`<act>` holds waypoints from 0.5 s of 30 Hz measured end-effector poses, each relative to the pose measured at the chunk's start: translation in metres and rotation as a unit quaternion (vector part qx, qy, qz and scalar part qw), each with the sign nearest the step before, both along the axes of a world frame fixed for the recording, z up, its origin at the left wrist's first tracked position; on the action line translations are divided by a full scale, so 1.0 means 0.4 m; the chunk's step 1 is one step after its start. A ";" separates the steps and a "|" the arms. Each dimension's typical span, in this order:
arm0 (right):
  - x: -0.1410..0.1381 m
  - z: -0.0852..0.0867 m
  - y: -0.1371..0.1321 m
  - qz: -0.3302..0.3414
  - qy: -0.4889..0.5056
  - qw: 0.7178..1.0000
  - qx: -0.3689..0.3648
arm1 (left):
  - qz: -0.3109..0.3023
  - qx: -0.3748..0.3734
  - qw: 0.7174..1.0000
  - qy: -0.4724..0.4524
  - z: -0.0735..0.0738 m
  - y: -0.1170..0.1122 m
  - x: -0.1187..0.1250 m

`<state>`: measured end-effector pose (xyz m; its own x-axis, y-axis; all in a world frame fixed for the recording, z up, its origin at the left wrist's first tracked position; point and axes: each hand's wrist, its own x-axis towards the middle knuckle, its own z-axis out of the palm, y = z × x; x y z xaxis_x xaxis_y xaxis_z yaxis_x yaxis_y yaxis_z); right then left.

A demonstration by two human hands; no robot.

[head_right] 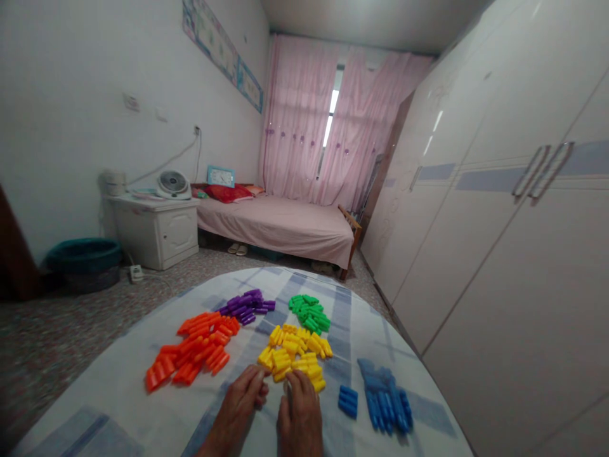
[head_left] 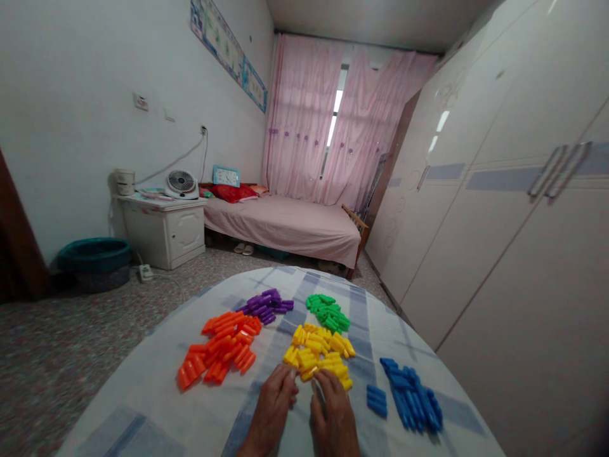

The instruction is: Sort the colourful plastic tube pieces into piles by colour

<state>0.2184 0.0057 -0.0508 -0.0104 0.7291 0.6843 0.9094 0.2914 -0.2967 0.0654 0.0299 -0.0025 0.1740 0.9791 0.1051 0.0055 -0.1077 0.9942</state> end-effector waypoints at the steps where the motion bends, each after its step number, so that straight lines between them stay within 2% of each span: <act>1: 0.001 0.001 0.000 0.002 0.004 1.000 -0.003 | 0.026 0.029 0.999 0.014 0.016 0.009 -0.014; 3: 0.003 0.000 0.002 0.008 0.011 1.000 -0.006 | 0.106 0.119 0.985 0.063 0.054 0.038 -0.065; 4: 0.005 -0.003 0.003 0.010 0.015 1.000 -0.009 | 0.161 0.169 0.968 0.094 0.075 0.056 -0.101; 6: 0.009 -0.010 0.007 0.012 0.023 1.000 -0.018 | 0.276 0.265 0.905 0.189 0.109 0.094 -0.189; 8: 0.013 -0.020 0.011 0.013 0.032 0.999 -0.030 | 0.380 0.306 0.827 0.281 0.121 0.126 -0.286; 10: 0.016 -0.028 0.014 0.014 0.042 0.998 -0.038 | 0.448 0.287 0.769 0.353 0.102 0.150 -0.372; 11: 0.016 -0.030 0.014 0.014 0.047 0.998 -0.041 | 0.470 0.260 0.752 0.381 0.082 0.159 -0.408; 13: 0.015 -0.030 0.013 0.011 0.055 0.997 -0.044 | 0.485 0.202 0.746 0.410 0.031 0.173 -0.458; 15: 0.013 -0.027 0.012 0.012 0.060 0.997 -0.046 | 0.459 0.160 0.766 0.420 -0.020 0.182 -0.482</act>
